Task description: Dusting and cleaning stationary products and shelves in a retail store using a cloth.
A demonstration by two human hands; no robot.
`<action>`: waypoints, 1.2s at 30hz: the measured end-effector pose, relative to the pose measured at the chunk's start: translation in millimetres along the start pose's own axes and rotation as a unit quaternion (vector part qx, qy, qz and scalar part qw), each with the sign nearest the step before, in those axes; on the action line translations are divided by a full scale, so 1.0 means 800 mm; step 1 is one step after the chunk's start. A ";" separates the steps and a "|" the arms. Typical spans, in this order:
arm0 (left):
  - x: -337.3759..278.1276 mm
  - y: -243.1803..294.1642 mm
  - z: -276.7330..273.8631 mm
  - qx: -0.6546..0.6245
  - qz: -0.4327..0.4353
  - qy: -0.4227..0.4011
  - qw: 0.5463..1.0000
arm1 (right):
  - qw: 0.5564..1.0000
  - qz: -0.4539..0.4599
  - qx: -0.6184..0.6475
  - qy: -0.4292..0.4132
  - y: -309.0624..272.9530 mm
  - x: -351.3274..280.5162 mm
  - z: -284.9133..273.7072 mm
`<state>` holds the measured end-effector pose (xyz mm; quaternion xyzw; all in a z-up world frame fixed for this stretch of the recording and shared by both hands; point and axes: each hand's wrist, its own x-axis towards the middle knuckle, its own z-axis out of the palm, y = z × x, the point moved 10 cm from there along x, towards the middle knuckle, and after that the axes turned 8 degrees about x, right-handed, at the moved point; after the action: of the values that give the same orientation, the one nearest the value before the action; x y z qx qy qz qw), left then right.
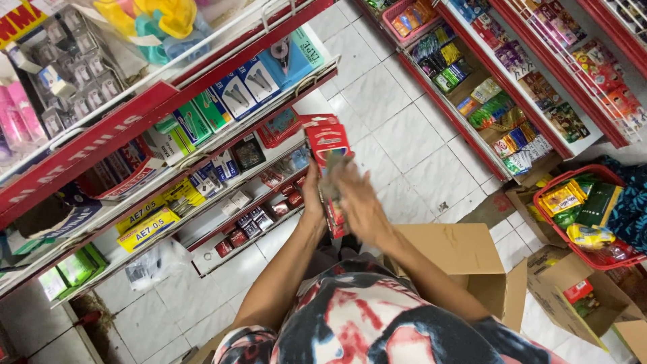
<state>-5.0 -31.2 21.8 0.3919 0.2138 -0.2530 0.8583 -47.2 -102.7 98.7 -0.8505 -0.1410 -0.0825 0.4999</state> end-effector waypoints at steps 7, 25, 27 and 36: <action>0.106 -0.083 -0.119 0.095 -0.025 0.039 0.994 | 0.926 0.287 0.184 0.162 0.102 0.024 -0.074; 0.047 -0.048 -0.087 0.030 -0.025 0.017 0.999 | 0.829 0.323 0.409 0.200 0.050 -0.001 -0.094; 0.037 -0.031 -0.073 -0.005 -0.009 0.011 1.000 | 0.823 0.316 0.408 0.237 0.050 -0.007 -0.100; 0.053 -0.057 -0.058 0.043 0.051 -0.065 0.996 | 0.942 0.098 -0.056 0.316 -0.084 0.012 -0.191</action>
<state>-7.4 -32.2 -55.5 0.4212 0.1261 -0.2427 0.8647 -59.5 -204.0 231.4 -0.8168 0.1131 -0.3054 0.4762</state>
